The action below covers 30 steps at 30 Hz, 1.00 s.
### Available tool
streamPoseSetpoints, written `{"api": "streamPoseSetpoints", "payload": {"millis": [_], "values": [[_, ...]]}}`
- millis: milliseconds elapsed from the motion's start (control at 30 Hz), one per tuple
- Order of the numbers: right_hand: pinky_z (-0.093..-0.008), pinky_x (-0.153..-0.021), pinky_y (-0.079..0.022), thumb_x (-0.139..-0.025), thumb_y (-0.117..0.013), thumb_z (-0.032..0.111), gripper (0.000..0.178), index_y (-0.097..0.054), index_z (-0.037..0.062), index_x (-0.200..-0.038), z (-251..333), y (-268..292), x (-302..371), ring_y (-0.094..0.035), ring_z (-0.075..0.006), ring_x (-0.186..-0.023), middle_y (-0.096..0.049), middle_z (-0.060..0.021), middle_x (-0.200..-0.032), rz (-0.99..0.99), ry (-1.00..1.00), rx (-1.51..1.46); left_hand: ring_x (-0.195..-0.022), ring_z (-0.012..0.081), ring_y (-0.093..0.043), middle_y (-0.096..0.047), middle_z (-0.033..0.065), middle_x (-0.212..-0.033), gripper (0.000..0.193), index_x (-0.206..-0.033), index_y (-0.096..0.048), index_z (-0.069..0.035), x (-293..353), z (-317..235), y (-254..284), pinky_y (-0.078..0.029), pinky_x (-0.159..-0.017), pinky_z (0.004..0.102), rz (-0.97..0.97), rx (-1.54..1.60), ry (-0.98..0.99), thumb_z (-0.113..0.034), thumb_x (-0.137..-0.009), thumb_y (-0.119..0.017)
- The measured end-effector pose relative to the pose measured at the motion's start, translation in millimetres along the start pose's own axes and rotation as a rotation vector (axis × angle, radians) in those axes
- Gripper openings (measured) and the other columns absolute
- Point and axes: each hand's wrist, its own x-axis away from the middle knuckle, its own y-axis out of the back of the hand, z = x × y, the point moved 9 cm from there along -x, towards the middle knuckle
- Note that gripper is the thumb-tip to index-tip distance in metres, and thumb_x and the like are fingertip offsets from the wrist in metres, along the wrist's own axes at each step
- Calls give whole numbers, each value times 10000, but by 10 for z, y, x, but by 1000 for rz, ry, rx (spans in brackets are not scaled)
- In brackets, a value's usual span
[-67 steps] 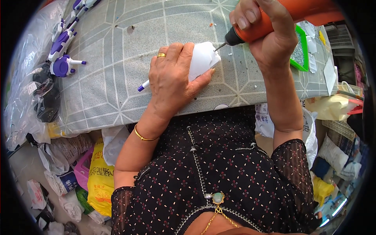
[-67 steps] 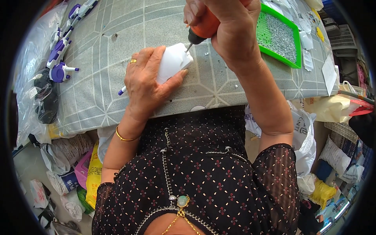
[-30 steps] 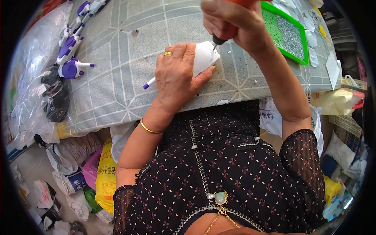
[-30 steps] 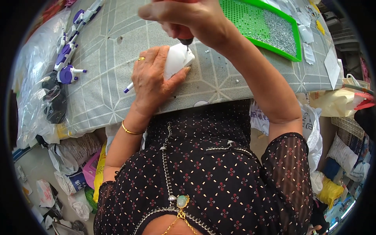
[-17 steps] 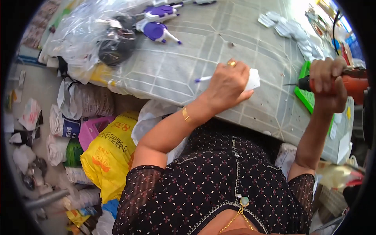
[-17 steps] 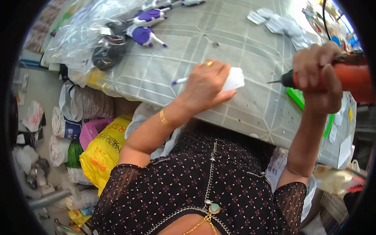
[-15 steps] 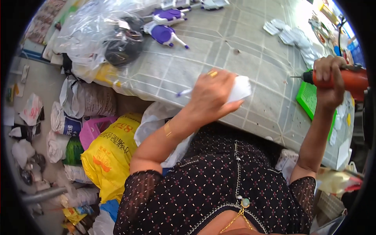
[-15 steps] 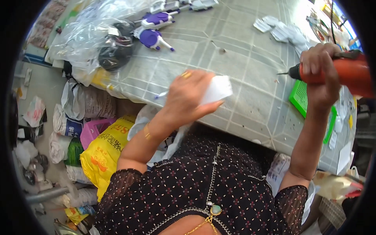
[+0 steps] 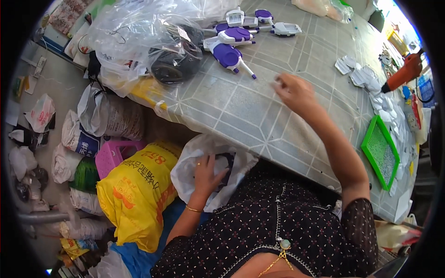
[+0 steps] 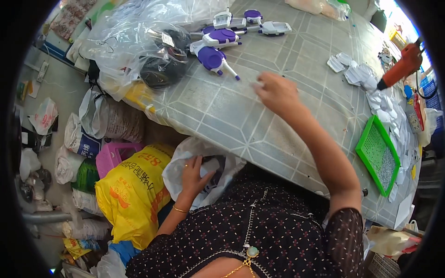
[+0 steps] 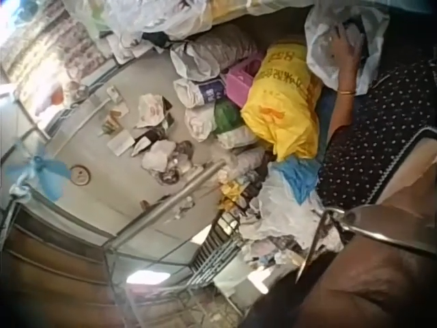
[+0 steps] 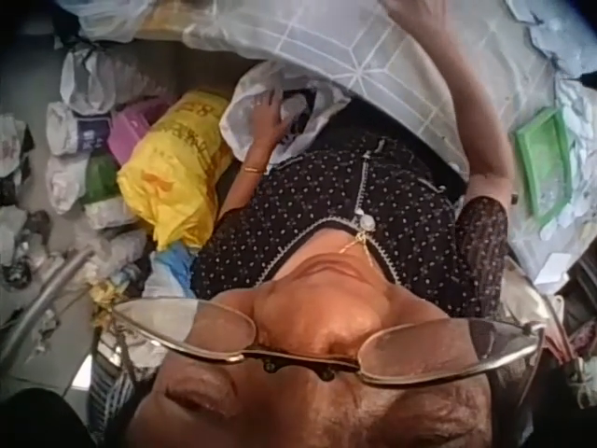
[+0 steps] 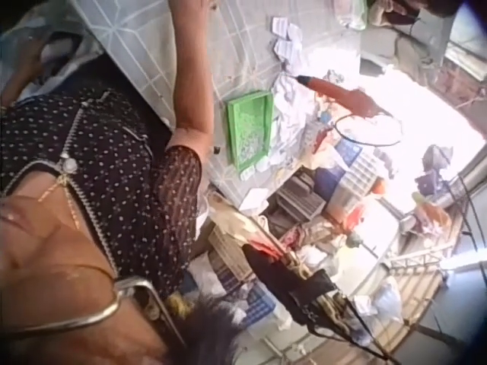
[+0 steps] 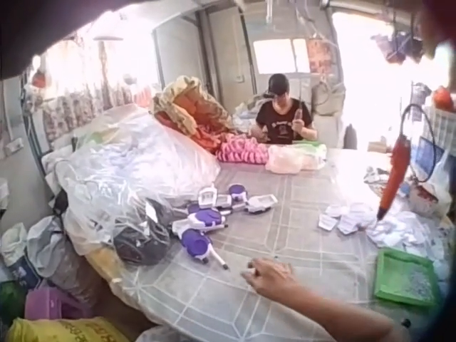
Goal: The person is assembling plastic toy housing components using an electric screwdriver at a workbench.
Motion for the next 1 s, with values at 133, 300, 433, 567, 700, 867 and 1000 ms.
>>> {"api": "streamPoseSetpoints", "payload": {"millis": [133, 300, 433, 567, 700, 867, 1000], "values": [[-473, -758, -542, -953, -664, 354, 327, -694, 71, -1114, 40, -693, -818, -703, -326, -929, -718, -154, -1005, 12, 104, 332, -1072, 389, -636, -660, 209, -1180, 530, -1251, -629, 21, -410, -376, 488, -524, -901, 464, -46, 202, -31, -264, -846, -817], [-479, -728, -524, -957, -649, 327, 299, -711, 60, -1078, -5, -288, -636, -689, -340, -857, -717, -163, -949, 47, 78, 270, -1070, 376, -648, -662, 215, -1194, 545, -1250, -634, 30, -934, -730, 1018, -539, -892, 442, -202, 374, -172, -251, -829, -838], [-454, -702, -496, -946, -635, 242, 243, -728, 17, -960, 237, 702, -91, -642, -328, -741, -680, -179, -808, 237, 11, 2, -1064, 373, -655, -652, 207, -1226, 664, -1346, -597, 27, -1541, -1394, 1473, -534, -913, 447, -445, 218, -445, -250, -804, -863], [-420, -661, -474, -956, -657, 182, 207, -694, -16, -910, 522, 1142, 572, -585, -300, -665, -631, -179, -762, 370, 197, -132, -1051, 351, -670, -665, 202, -1225, 739, -1414, -559, 4, -1871, -1978, 1023, -543, -906, 428, 18, 584, -509, -222, -786, -878], [-418, -765, -536, -975, -655, 207, 237, -680, 36, -1137, 163, 1553, 1215, -674, -323, -785, -693, -166, -894, -30, 2, -170, -900, 191, -701, -716, 129, -1084, 591, -1393, -563, -9, -1771, -2379, 301, -575, -789, 328, 526, 970, -264, -113, -871, -819], [-331, -675, -537, -899, -765, 108, 281, -706, 56, -1168, 49, 2089, 2332, -694, -162, -800, -734, -82, -946, 58, -218, -312, -936, 289, -727, -707, 191, -1126, 518, -1411, -535, -18, -1579, -2615, -321, -603, -815, 407, 720, 1741, 195, -271, -983, -679], [-306, -574, -506, -816, -771, 42, 88, -759, -15, -882, -260, 2931, 3282, -681, -165, -656, -724, -97, -782, 77, -262, -561, -1045, 399, -693, -655, 275, -1249, 601, -1430, -518, 22, -1485, -2888, -562, -583, -917, 520, 910, 2068, 452, -429, -1035, -552]]}}
